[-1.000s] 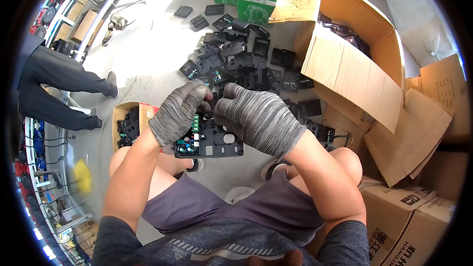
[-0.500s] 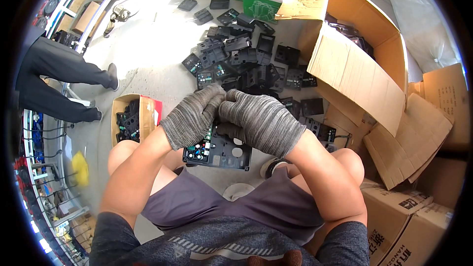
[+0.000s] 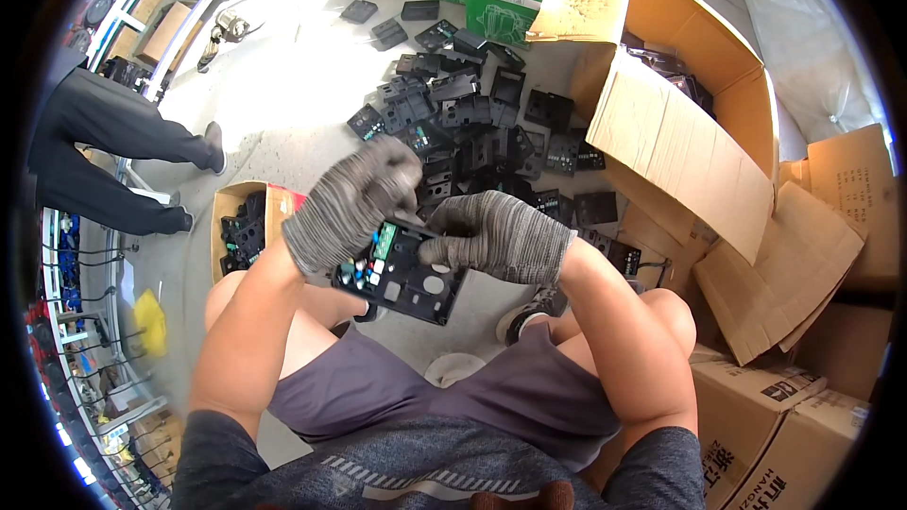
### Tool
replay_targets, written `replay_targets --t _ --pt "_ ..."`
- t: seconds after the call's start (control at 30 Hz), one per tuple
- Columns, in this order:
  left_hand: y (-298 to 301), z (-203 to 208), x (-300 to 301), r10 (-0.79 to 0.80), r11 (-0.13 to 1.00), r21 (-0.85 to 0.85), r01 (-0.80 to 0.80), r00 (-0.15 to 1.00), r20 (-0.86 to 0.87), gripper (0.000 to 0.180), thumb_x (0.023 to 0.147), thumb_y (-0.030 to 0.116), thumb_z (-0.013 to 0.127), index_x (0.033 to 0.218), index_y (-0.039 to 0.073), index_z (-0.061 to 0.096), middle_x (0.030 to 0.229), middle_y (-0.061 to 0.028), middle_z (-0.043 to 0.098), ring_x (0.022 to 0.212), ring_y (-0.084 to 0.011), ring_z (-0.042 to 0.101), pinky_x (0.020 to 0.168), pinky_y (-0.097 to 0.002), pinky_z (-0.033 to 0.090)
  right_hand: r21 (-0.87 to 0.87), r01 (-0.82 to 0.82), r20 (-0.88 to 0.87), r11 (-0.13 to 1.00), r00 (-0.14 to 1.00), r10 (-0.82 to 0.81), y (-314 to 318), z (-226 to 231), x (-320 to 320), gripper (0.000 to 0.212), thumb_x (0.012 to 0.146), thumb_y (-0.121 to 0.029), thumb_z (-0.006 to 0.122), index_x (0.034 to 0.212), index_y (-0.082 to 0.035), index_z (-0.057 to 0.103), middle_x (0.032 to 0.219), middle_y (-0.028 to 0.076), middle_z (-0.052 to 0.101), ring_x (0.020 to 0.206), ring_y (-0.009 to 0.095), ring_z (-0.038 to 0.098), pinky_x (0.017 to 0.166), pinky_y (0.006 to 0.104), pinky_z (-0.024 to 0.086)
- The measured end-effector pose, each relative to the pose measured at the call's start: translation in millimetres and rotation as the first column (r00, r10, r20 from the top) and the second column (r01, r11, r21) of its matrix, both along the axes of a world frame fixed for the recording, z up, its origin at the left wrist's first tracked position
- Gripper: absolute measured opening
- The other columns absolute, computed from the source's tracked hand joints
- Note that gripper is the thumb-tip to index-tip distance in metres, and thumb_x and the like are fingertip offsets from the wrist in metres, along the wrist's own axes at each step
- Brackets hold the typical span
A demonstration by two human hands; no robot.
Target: The person, wearing gloves, picks up black plastic components from a pile on the floor and inserts small circular pieces into the circular openings on the housings.
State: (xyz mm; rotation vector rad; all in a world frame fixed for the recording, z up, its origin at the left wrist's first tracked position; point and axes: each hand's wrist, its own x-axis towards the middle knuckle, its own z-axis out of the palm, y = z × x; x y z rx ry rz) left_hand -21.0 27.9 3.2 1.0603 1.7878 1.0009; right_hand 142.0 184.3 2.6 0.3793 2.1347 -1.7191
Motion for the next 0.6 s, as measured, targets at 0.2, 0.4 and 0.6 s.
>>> replay_targets --t 0.2,0.4,0.6 --pt "-5.0 -13.0 -27.1 0.308 0.907 0.244 -0.343 0.936 0.173 0.057 0.094 0.039 0.072 0.136 0.008 0.050 0.121 -0.0115 0.059 0.113 -0.0185 0.056 0.097 -0.0335 0.048 -0.170 0.388 0.092 0.906 0.921 -0.378 -10.4 -9.6 -7.6 0.033 0.094 -0.036 0.075 0.099 -0.004 0.070 0.078 0.000 0.066 0.066 0.005 0.054 0.059 0.0252 0.045" --pt "-5.0 -37.3 2.2 0.392 0.856 0.287 -0.430 0.902 0.180 0.088 0.077 0.015 0.087 0.147 0.006 0.035 0.135 -0.0153 0.048 0.121 -0.0230 0.055 0.101 -0.0336 0.052 -0.195 0.526 -0.199 0.828 0.806 -0.558 -28.7 -45.5 -12.3 0.033 0.095 -0.032 0.074 0.103 -0.002 0.063 0.078 0.002 0.063 0.068 0.008 0.056 0.061 0.0262 0.048" --pt "3.0 -25.3 9.3 0.408 0.878 0.193 -0.439 0.895 0.179 0.079 0.078 0.000 0.082 0.141 0.007 0.034 0.123 -0.0179 0.056 0.107 -0.0207 0.064 0.086 -0.0313 0.059 -0.148 0.554 -0.286 0.819 0.769 -0.572 -45.3 -49.9 -9.3 0.035 0.097 -0.036 0.071 0.102 -0.004 0.058 0.079 0.001 0.056 0.071 0.009 0.052 0.065 0.0269 0.048"
